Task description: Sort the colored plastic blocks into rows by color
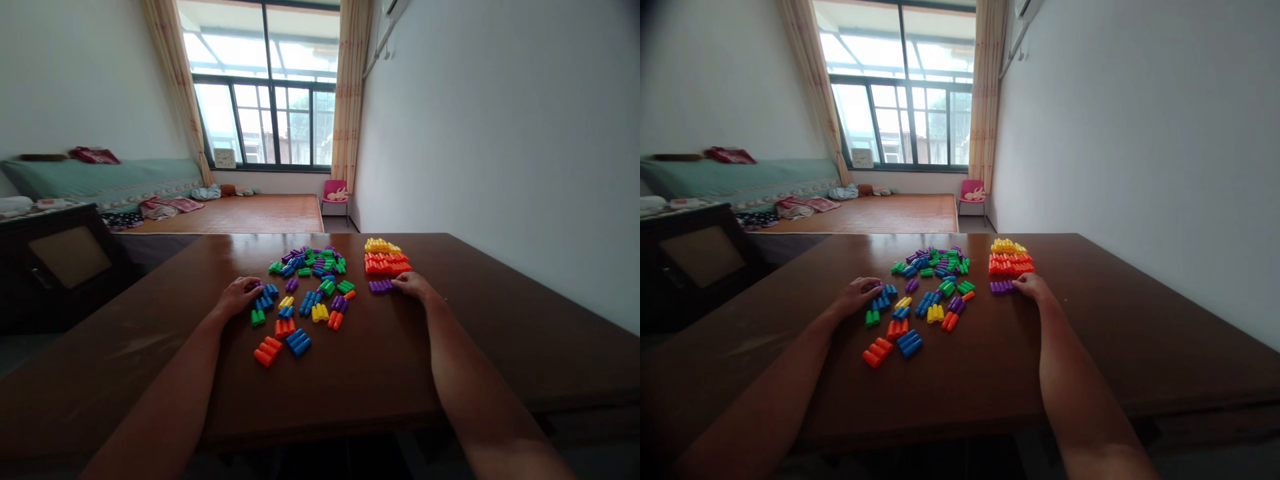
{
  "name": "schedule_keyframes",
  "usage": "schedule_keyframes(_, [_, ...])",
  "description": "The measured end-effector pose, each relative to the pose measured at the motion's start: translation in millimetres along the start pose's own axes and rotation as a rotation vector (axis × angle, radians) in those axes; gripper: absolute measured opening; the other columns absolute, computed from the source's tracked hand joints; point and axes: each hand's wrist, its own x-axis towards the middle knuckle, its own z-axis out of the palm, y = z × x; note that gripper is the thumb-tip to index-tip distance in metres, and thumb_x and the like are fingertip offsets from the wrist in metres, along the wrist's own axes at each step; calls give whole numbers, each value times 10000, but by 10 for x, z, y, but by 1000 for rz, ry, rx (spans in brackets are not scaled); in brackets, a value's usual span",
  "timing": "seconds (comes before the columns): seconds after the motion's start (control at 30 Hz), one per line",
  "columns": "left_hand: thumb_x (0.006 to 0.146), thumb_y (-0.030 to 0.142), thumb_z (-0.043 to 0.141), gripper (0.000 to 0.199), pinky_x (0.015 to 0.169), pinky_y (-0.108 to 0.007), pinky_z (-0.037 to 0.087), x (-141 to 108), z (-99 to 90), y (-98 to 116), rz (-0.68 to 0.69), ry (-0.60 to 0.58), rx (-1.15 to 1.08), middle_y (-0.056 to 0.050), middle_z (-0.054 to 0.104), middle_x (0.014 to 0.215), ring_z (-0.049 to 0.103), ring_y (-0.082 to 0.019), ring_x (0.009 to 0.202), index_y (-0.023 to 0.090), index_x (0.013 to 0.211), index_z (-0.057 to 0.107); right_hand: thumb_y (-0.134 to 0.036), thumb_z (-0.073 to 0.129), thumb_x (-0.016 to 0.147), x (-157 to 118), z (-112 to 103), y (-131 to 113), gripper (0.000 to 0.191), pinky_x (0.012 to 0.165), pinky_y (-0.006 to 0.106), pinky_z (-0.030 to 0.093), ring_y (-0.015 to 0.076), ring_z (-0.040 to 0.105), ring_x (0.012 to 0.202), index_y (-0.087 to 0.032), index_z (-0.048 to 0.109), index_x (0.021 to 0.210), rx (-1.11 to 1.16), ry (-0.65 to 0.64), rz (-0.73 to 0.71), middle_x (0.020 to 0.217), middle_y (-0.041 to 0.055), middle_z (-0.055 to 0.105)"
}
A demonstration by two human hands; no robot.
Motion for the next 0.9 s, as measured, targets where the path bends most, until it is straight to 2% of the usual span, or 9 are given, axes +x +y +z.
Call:
schedule_keyframes(0.1, [728,633,552,559,828,-315,524,-14,-12,44,-5,6,-11,-81,658,1050,650,-240,943,199,1051,692,-452,593,790,-25,-12,-39,290,520,255,389,143,556,547,-177,662,728,-68,7,-9,608,21,626])
schedule_keyframes(0.2, [727,607,565,527,828,-314,524,-22,-18,77,-4,15,-14,-80,661,1040,652,-236,932,200,1036,693,-414,575,816,-79,15,-151,246,575,263,421,149,576,589,-187,655,766,-117,165,-107,682,38,651])
schedule_keyframes(0.3, [738,590,563,512,838,-313,521,-21,-4,69,8,21,-9,-81,658,1039,652,-228,925,196,1036,694,-351,524,860,-198,135,-446,216,668,275,455,161,607,690,-189,666,857,-72,292,-274,821,67,681])
schedule_keyframes(0.37, [744,592,557,514,844,-313,520,-18,10,44,23,22,-1,-79,656,1041,652,-225,926,197,1043,695,-329,503,877,-314,252,-701,219,724,283,471,167,620,758,-192,671,913,-3,225,-429,882,67,687])
schedule_keyframes(0.43, [752,592,549,514,841,-311,520,-14,24,19,35,23,10,-77,654,1044,652,-223,923,200,1051,696,-315,516,873,-441,368,-929,212,766,290,480,170,626,813,-196,673,951,58,82,-601,923,59,687])
schedule_keyframes(0.53, [769,581,540,501,832,-308,520,-11,35,3,44,23,32,-77,652,1043,647,-225,929,202,1058,696,-295,529,866,-598,483,-1134,224,801,305,485,171,625,861,-184,683,984,99,-65,-758,982,66,673])
schedule_keyframes(0.73, [789,571,528,490,825,-306,516,-14,35,29,54,19,72,-75,650,1021,640,-224,926,201,1064,694,-300,575,845,-716,515,-1203,302,854,332,488,177,622,912,-172,670,1102,86,-311,-843,1091,96,648])
schedule_keyframes(0.83, [794,572,524,492,817,-297,516,-15,35,27,60,18,77,-79,649,1025,641,-224,933,197,1064,693,-301,571,847,-726,524,-1208,318,909,345,471,191,606,997,-168,656,1124,111,-376,-883,1126,97,648])
schedule_keyframes(0.9, [794,576,524,501,817,-296,516,-12,41,15,63,20,76,-82,649,1029,643,-222,928,192,1068,693,-315,574,847,-732,533,-1208,329,889,337,480,184,617,966,-171,641,1135,128,-416,-854,1092,86,662])
